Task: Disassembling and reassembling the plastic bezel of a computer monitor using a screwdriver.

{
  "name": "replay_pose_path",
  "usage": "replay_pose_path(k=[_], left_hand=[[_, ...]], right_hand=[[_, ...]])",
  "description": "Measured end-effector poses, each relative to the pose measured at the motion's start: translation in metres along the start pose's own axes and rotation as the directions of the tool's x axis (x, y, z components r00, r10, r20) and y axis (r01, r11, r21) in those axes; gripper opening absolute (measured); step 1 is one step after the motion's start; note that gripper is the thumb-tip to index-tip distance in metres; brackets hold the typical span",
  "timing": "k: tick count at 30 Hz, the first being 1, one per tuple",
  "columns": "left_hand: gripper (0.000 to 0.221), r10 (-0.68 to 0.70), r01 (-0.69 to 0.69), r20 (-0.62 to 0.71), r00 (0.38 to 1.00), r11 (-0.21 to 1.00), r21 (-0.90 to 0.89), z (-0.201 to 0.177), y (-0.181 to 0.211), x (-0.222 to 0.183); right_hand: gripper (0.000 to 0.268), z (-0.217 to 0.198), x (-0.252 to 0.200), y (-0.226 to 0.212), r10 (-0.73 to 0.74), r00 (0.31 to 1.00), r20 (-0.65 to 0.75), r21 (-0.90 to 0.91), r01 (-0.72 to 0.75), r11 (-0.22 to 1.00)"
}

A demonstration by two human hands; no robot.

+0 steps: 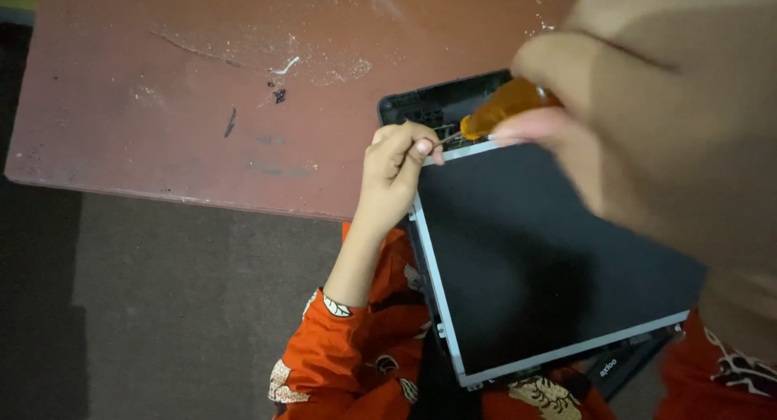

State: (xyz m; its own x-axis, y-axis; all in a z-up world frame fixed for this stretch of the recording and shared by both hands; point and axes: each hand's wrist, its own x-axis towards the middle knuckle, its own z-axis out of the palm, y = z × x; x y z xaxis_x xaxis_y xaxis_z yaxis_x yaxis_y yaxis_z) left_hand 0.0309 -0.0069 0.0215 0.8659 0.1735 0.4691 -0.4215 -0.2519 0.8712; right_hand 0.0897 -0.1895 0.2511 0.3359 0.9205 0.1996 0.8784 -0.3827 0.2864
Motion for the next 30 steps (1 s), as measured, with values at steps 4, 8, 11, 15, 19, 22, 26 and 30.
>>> replay_pose_path(k=[4,8,11,15,19,22,26,30], left_hand=[[0.02,-0.045,0.035,-0.035,0.998,0.968,-0.249,0.003,0.003,-0.005],[0.01,0.11,-0.112,-0.147,0.983,0.994,-0.005,0.006,0.002,0.004],[0.016,0.067,-0.073,-0.122,0.99,0.996,-0.045,0.001,0.005,0.007],[0.026,0.077,-0.077,0.005,0.997,0.993,-0.087,-0.005,0.007,0.008],[0.03,-0.015,0.019,0.05,0.999,0.995,-0.093,-0.003,0.015,0.006],[0.02,-0.038,0.037,-0.018,0.999,0.999,-0.037,0.006,0.01,0.001],[0.015,0.055,-0.059,-0.039,0.998,0.991,-0.119,0.008,0.007,0.004],[0.022,0.071,-0.064,0.042,0.997,0.987,-0.15,-0.003,0.008,0.004]], right_hand=[[0.091,0.004,-0.006,-0.005,0.206,0.959,0.194,-0.235,-0.159,0.959],[0.088,0.004,-0.004,-0.006,0.222,0.955,0.198,-0.241,-0.172,0.955],[0.084,0.006,-0.003,-0.006,0.246,0.945,0.216,-0.245,-0.192,0.95],[0.077,0.01,0.003,-0.008,0.261,0.934,0.243,-0.228,-0.207,0.952],[0.072,0.006,0.007,-0.003,0.296,0.92,0.256,-0.239,-0.236,0.942],[0.081,0.0,0.01,0.006,0.205,0.922,0.328,-0.229,-0.132,0.964],[0.074,-0.017,0.007,-0.016,0.202,0.954,0.22,-0.269,-0.139,0.953],[0.052,-0.01,-0.002,-0.013,-0.154,0.983,0.101,0.033,0.151,0.988]])
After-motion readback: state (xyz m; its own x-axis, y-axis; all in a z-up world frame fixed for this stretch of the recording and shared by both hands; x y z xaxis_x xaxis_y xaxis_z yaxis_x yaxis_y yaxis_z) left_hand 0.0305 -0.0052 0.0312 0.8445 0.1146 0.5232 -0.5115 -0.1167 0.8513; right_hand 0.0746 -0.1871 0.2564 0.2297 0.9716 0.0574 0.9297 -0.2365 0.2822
